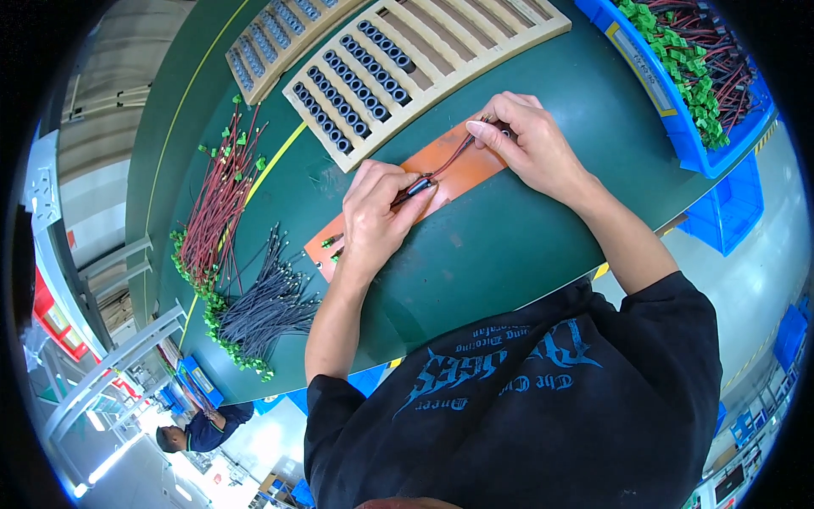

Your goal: The person assembles connectors onto wiring harnesses by hand, taking the components from plastic trays at a factory workstation.

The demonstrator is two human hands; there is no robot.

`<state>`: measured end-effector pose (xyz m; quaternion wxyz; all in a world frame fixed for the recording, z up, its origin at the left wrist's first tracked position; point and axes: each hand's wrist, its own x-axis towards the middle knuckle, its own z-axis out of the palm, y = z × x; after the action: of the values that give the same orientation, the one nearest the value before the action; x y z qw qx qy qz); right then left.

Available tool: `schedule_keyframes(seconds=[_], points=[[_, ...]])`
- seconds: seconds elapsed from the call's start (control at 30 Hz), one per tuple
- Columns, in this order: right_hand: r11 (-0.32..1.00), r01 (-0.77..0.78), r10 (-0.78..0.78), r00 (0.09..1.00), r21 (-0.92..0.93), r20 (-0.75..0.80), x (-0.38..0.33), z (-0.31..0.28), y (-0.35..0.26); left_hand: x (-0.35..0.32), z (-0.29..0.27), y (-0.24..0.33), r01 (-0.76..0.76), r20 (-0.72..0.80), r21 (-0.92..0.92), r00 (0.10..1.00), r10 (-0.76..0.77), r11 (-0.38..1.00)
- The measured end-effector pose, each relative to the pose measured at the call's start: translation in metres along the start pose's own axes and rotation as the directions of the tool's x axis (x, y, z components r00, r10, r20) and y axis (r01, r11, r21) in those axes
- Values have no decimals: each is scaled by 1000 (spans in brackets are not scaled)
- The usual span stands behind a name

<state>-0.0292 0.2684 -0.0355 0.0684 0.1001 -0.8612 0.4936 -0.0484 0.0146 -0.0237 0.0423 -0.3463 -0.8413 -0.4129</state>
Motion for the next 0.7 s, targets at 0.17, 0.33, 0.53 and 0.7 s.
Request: schedule_keyframes(seconds=[0.17,0.33,0.53,0.7], points=[[999,-16,16,1000,-30,-6,2,0,-1,-1,3,4,28,-11,6,1000,-28,1000],[999,-26,25,999,-33,-31,1,0,-1,-3,-4,2,73,61,17,995,-74,997],[975,-220,220,975,19,14,-1,-8,-5,-19,-44,23,136,29,256,989,-148,957],[917,257,-276,961,-305,-22,22,-17,-61,-45,-66,27,204,-48,330,979,-200,922]])
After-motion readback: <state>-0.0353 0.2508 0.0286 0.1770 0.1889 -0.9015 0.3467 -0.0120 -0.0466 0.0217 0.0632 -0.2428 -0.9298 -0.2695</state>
